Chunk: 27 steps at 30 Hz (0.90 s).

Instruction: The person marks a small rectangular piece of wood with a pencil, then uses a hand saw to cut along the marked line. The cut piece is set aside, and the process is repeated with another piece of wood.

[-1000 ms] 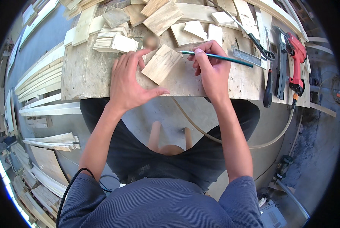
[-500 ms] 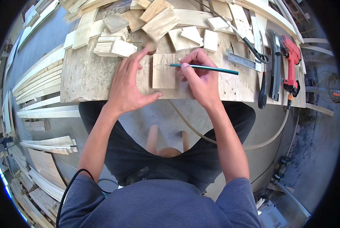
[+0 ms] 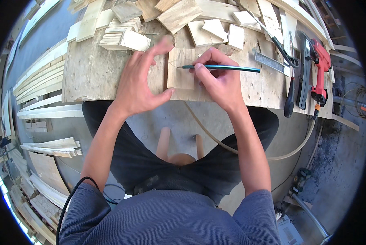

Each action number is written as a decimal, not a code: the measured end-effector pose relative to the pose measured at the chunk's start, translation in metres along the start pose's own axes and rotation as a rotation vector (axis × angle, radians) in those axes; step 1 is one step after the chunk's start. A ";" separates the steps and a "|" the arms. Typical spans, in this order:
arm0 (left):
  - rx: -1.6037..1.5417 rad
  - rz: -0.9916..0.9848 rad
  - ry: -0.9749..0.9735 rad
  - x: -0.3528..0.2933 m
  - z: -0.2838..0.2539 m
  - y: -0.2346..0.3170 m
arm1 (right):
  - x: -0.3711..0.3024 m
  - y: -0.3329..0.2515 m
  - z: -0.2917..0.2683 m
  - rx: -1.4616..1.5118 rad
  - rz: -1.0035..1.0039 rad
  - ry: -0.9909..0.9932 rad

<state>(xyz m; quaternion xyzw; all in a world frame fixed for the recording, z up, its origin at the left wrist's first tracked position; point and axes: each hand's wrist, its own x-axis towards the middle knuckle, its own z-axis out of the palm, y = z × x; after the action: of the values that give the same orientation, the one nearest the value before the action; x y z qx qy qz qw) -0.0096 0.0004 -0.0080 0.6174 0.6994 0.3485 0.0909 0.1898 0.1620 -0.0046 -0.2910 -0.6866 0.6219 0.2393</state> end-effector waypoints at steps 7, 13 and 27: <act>-0.009 -0.022 0.005 -0.001 0.001 -0.001 | 0.003 0.004 -0.005 -0.016 -0.031 -0.048; -0.011 -0.019 0.005 0.000 0.002 0.000 | 0.001 -0.004 -0.001 0.050 -0.002 -0.009; -0.022 -0.075 -0.037 0.001 0.002 0.002 | 0.002 0.000 0.002 0.047 -0.054 0.005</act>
<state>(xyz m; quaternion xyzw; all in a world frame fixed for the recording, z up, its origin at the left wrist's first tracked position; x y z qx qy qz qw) -0.0076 0.0024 -0.0081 0.5961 0.7162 0.3414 0.1235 0.1869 0.1624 -0.0053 -0.2683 -0.6788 0.6304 0.2643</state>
